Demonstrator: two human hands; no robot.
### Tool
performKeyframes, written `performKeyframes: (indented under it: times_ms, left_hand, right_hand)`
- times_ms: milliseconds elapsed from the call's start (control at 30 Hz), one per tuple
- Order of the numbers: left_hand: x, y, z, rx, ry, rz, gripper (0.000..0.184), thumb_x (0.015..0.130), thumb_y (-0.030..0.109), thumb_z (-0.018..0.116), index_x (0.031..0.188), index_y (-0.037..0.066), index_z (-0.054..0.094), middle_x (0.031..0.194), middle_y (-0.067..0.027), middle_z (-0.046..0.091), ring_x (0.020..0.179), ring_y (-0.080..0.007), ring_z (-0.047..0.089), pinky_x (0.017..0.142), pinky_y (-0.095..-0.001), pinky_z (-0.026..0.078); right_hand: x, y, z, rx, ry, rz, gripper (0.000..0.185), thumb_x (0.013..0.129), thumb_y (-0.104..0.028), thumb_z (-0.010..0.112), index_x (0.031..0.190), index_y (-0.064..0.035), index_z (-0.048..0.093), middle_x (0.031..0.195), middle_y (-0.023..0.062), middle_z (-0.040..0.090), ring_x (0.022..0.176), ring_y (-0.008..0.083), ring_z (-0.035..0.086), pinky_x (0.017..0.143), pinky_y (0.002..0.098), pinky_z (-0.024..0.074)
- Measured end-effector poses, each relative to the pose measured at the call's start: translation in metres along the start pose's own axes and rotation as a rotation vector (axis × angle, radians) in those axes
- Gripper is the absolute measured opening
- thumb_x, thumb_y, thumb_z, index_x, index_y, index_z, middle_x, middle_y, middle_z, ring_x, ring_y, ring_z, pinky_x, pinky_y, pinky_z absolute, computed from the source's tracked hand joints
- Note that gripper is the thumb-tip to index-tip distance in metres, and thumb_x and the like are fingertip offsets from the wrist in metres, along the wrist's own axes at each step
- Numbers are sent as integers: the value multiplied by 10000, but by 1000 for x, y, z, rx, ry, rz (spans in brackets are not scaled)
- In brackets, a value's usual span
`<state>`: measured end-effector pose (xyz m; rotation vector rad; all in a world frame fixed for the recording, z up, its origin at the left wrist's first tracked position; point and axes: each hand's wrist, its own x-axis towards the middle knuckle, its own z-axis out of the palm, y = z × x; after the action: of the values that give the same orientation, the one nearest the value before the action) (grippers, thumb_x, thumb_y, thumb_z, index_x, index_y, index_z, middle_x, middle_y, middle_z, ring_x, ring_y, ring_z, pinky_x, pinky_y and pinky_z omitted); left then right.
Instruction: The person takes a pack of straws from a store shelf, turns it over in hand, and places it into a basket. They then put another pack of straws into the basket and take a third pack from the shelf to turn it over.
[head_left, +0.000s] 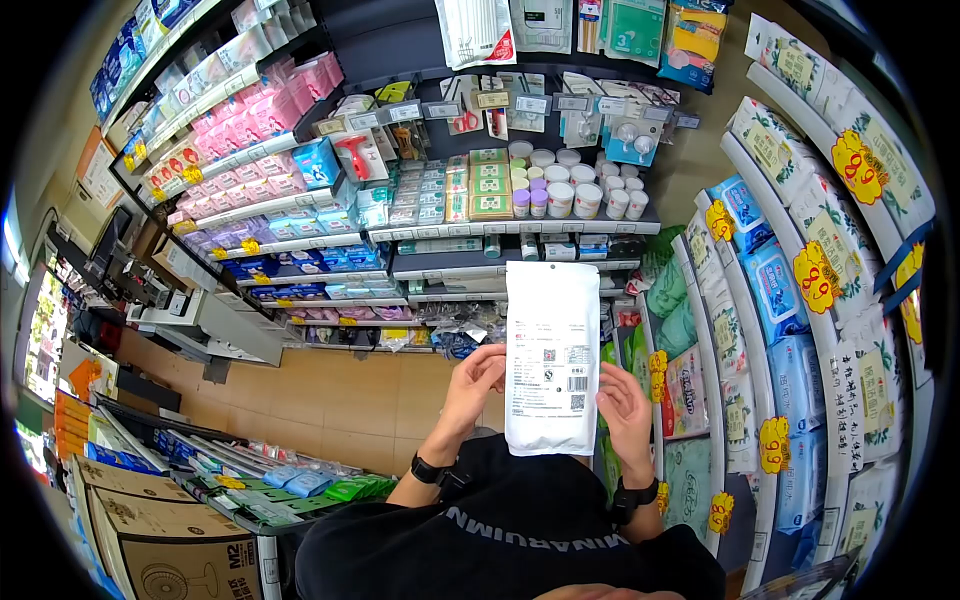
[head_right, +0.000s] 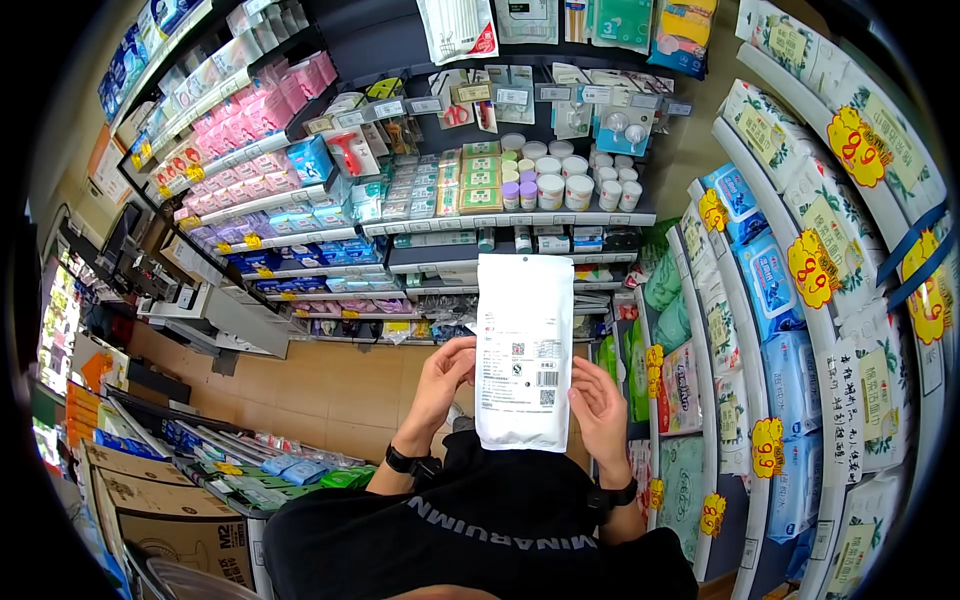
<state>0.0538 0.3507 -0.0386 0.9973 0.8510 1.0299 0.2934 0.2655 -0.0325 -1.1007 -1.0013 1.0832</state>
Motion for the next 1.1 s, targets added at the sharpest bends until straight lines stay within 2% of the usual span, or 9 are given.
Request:
performKeyframes:
  times_ms: [167, 333, 467, 500, 633, 733, 867, 933, 1100]
  left_hand:
    - [0, -2, -1, -16, -1, -11, 267, 1008, 127, 560, 1237, -6, 594, 886, -6, 660, 757, -53, 552, 699, -216, 449]
    - [1, -5, -5, -32, -17, -10, 268, 1008, 138, 564, 1234, -2, 597, 931, -11, 672, 778, -49, 577, 700, -208, 460]
    - [1, -8, -8, -91, -52, -36, 290, 1010, 156, 568, 1255, 1, 583, 1045, -28, 680, 909, -68, 621, 797, -225, 492]
    - [1, -8, -8, -110, -84, -35, 306, 1012, 164, 566, 1271, 1, 573, 1095, -39, 677, 980, -85, 631, 850, -240, 501]
    - [1, -12, 1, -109, -133, -7, 349, 1018, 179, 548, 1327, 19, 529, 1141, -46, 658, 1054, -100, 607, 929, -271, 470]
    - [-2, -18, 4, -171, -265, -153, 509, 1035, 329, 504, 1448, 49, 406, 1366, -84, 532, 1257, -150, 520, 1038, -327, 433]
    - [-3, -25, 14, -212, -371, -251, 620, 1027, 433, 485, 1497, 69, 309, 1430, -106, 468, 1297, -179, 494, 1075, -371, 421]
    - [-4, -26, 20, -224, -389, -260, 627, 1026, 447, 482, 1495, 70, 307, 1433, -110, 465, 1300, -185, 492, 1073, -382, 423]
    - [-3, -28, 21, -167, -452, -283, 648, 1024, 488, 463, 1481, 56, 309, 1406, -123, 473, 1308, -209, 485, 1057, -399, 433]
  right_hand:
    - [0, -2, 2, 8, -1, -1, 448, 908, 68, 597, 1345, 55, 497, 1171, 112, 617, 1004, 112, 600, 914, 239, 471]
    - [2, 6, -4, -34, -50, -53, 307, 929, 66, 583, 1236, 67, 583, 1183, 103, 615, 1050, 133, 602, 940, 249, 476]
    - [2, 6, -2, -23, -48, -63, 252, 930, 69, 584, 1180, 77, 614, 1178, 98, 614, 1045, 132, 606, 941, 249, 476]
    - [2, 6, -1, -4, -58, -49, 266, 927, 69, 589, 1193, 72, 608, 1183, 94, 611, 1043, 131, 606, 934, 248, 479]
    - [3, 12, -3, 40, -130, 78, 327, 918, 70, 606, 1242, 54, 570, 1212, 87, 599, 1058, 131, 601, 917, 249, 486]
    - [3, 17, -1, 57, -172, 123, 382, 910, 50, 631, 1278, 34, 530, 1230, 90, 593, 1084, 144, 597, 910, 258, 491]
    - [3, 18, 6, 15, -223, 155, 421, 897, 31, 654, 1290, 17, 504, 1235, 89, 586, 1111, 139, 576, 935, 272, 487]
    - [2, 21, 8, -17, -251, 151, 423, 904, -24, 674, 1290, 13, 504, 1246, 115, 594, 1167, 193, 587, 932, 298, 492]
    - [0, 15, 16, -34, -289, 142, 511, 899, -36, 682, 1359, 19, 466, 1295, 128, 574, 1206, 214, 571, 950, 318, 492]
